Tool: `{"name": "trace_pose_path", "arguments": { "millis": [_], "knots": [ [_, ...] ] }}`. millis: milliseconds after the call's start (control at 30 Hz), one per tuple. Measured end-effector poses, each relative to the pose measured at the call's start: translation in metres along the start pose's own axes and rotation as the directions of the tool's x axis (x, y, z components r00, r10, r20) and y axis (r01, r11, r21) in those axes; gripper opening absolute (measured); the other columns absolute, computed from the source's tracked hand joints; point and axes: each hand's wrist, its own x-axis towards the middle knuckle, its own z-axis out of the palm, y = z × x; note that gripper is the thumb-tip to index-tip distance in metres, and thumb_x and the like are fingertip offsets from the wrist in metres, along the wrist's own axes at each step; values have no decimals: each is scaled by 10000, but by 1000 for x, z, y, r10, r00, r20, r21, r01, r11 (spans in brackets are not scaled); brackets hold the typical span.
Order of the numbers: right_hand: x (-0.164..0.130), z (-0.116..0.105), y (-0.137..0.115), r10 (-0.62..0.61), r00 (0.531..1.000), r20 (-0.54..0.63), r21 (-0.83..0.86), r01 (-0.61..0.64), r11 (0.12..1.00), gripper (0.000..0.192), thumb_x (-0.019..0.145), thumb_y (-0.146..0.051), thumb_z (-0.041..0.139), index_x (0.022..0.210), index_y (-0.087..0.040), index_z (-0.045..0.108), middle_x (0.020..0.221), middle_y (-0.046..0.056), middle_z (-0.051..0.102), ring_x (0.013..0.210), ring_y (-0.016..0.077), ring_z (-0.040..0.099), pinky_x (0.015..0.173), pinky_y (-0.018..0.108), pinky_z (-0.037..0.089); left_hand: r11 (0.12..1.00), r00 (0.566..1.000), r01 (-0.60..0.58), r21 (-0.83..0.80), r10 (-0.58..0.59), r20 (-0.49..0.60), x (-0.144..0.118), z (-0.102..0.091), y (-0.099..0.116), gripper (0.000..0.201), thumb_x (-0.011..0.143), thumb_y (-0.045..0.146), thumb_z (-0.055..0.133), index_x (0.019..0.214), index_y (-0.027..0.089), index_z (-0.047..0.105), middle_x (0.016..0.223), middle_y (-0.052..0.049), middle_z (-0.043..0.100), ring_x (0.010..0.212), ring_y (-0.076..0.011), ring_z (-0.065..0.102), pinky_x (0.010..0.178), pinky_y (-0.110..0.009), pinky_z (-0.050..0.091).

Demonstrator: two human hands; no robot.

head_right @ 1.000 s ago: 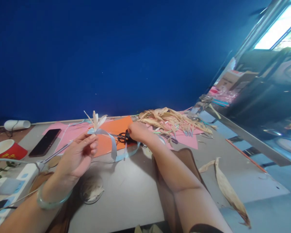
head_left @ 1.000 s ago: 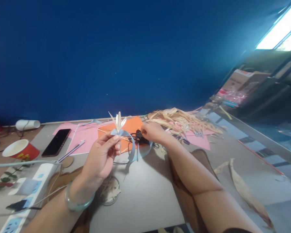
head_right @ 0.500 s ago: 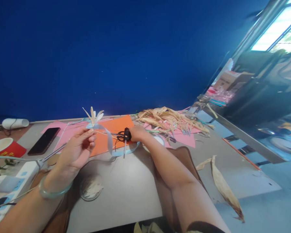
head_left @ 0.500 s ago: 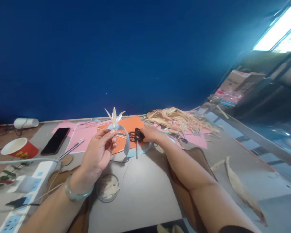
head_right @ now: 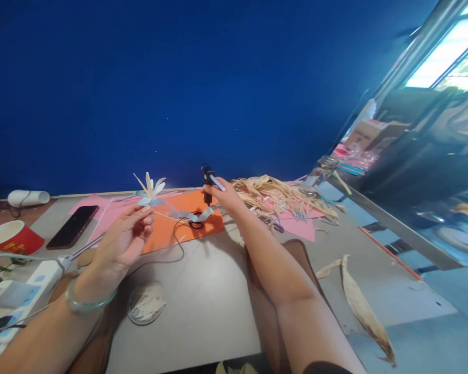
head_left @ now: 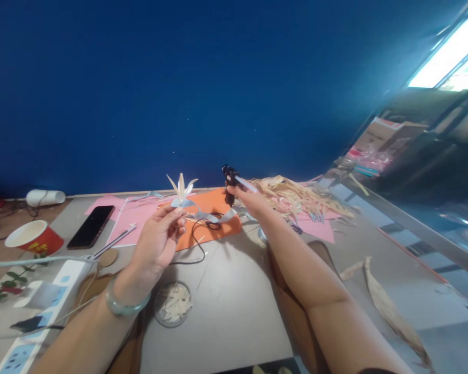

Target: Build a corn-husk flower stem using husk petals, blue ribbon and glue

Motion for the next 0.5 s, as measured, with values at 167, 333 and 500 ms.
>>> {"name": "trace_pose_path", "arguments": {
  "millis": [167,333,500],
  "knots": [
    [-2,4,-14,-165,963,-214,278,222,934,427,723,-456,769,1018,-223,568,865,16,665,879,173,656,831,313,502,1000,1000,-21,5,21,8,3,-1,0,256,591,128,853,731,136,639,635,27,633,518,-44,568,469,-114,449],
    [-26,18,-49,-237,941,-240,288,302,909,295,813,-484,623,934,-227,545,724,-14,546,667,152,593,596,282,500,999,999,-47,22,47,-21,7,0,-3,269,575,141,857,707,132,623,587,40,603,515,-41,553,480,-112,450],
    [-59,28,-63,-350,936,-20,33,351,936,238,903,-399,588,799,-188,548,590,-29,483,516,115,485,499,254,406,996,997,-69,64,71,-22,8,1,-2,290,568,164,863,692,134,603,556,50,579,502,-41,528,480,-125,446]
  ]
}}
